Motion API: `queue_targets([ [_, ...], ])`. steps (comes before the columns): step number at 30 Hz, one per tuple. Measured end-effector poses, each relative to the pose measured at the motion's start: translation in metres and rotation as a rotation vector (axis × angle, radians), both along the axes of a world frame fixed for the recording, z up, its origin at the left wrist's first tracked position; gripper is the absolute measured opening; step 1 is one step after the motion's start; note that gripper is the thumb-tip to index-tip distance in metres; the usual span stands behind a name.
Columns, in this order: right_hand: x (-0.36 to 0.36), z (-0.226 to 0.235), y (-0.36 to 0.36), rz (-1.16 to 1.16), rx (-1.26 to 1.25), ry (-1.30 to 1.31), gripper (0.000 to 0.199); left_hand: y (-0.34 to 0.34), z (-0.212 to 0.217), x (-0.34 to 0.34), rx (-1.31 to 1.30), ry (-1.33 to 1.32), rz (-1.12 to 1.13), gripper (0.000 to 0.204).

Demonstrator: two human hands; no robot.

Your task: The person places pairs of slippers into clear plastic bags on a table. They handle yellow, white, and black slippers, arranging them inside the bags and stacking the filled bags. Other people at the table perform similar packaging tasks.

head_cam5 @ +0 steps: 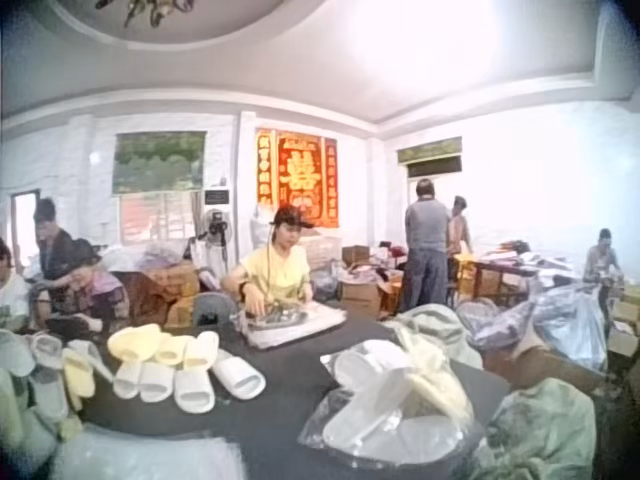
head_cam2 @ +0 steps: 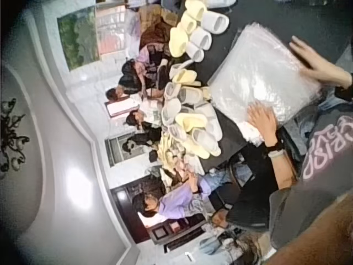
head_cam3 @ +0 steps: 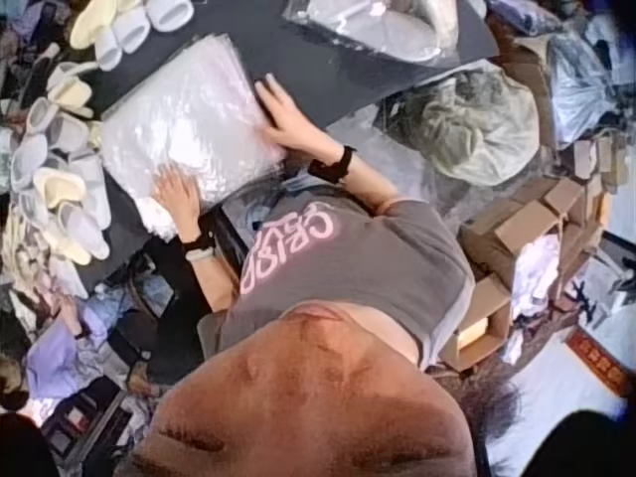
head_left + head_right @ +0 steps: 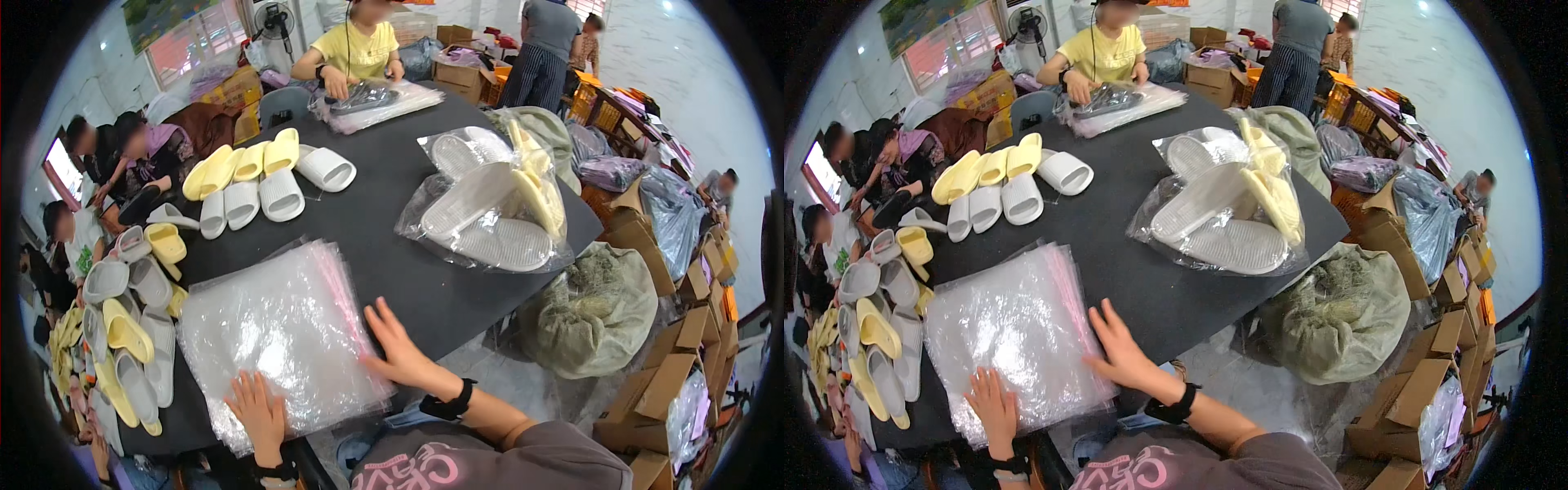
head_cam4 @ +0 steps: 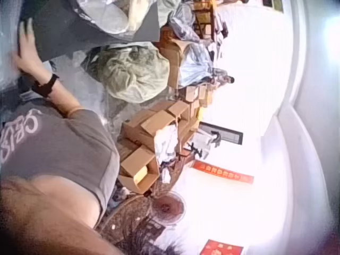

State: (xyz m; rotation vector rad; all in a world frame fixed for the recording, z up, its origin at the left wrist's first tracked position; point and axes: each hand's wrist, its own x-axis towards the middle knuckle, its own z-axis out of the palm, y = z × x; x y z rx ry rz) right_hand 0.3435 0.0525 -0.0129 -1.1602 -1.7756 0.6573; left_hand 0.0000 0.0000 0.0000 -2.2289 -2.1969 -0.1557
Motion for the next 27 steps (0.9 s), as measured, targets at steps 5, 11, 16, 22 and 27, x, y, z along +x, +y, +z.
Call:
queue_targets([
  [5, 0.101, 0.06, 0.001, -0.526, 0.204, -0.244, 0.076, -0.006, -0.014, 0.009, 0.012, -0.009, 0.001, 0.067],
  [11, 0.182, 0.043, -0.019, -0.186, -0.355, 1.112, 0.029, -0.002, -0.001, 0.013, -0.013, -0.023, 0.032, 0.066],
  [16, 0.176, 0.01, -0.025, -0.17, -0.533, 1.983, 0.057, -0.003, 0.006, 0.016, -0.049, -0.031, 0.054, 0.065],
  [22, 0.183, -0.026, 0.029, -0.397, -0.222, 1.582, 0.034, -0.001, -0.002, 0.013, -0.048, -0.034, 0.054, 0.066],
  [27, 0.174, -0.009, 0.061, -0.521, -0.28, 1.755, 0.013, -0.002, 0.007, 0.018, -0.076, -0.086, 0.077, 0.066],
])
